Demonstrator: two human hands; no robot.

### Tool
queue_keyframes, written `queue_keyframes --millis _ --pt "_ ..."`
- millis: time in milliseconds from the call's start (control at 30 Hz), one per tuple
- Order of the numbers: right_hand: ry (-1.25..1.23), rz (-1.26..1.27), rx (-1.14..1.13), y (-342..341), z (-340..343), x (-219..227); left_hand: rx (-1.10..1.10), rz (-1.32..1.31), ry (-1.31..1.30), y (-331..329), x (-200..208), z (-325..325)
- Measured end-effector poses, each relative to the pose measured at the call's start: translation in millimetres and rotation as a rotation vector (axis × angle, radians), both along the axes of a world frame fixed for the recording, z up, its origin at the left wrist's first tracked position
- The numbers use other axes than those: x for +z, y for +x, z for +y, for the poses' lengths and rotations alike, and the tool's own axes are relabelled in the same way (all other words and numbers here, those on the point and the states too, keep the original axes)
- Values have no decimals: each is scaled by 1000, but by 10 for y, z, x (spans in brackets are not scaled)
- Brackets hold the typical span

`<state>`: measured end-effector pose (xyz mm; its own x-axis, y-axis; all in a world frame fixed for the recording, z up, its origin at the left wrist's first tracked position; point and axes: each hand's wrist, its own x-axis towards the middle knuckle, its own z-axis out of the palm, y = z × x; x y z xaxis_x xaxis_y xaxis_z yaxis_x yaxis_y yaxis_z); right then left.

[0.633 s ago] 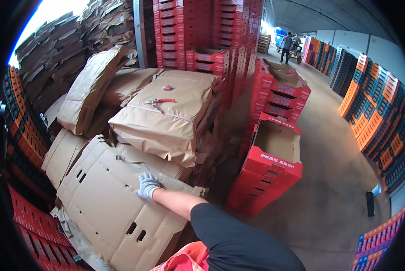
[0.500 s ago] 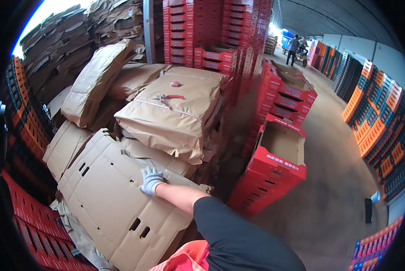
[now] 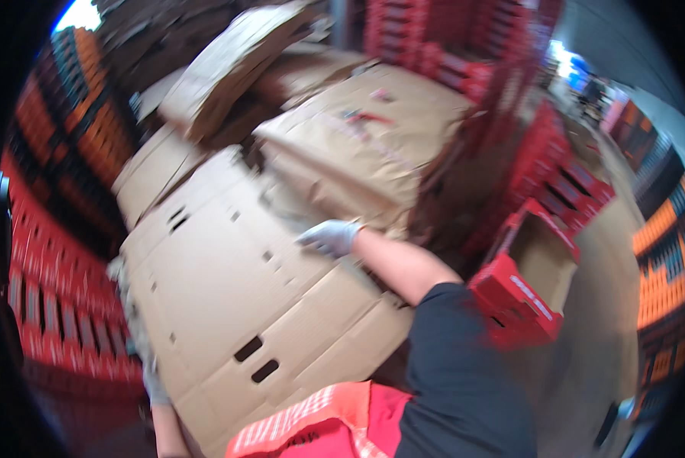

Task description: The person assembles flat cardboard boxes into three-dimensional containers by folding and interlocking the flaps. They repeatedly pick up flat sheets, fold them into shape, and stack the finished boxes on a growing pile.

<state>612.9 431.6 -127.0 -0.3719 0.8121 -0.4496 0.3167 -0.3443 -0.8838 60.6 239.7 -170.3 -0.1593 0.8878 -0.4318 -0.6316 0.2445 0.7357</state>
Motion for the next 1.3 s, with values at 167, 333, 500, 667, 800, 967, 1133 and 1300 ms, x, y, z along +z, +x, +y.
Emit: queue_keyframes --millis 167,333,500,667,800,967,1133,1300 --pt "-66 223 35 -402 -239 108 77 894 -63 522 -190 141" --pt "844 -752 174 -1676 -1057 -184 -114 1715 -255 2101 12 571" --pt "1106 -214 218 -1244 -738 -32 286 1787 436 1771 138 186" --pt "1754 -555 169 195 -518 388 -239 2151 813 665 154 -870" --pt "1596 -565 1126 131 -656 349 -860 2054 829 633 393 -920" --pt "1417 -203 500 -537 -613 563 -179 1677 685 1055 990 -255" --pt "1592 -82 465 -598 -945 1124 -39 1862 740 1395 1273 -501" --pt "482 -233 1289 -505 -1750 1354 -1392 1205 383 1713 1419 -1170"
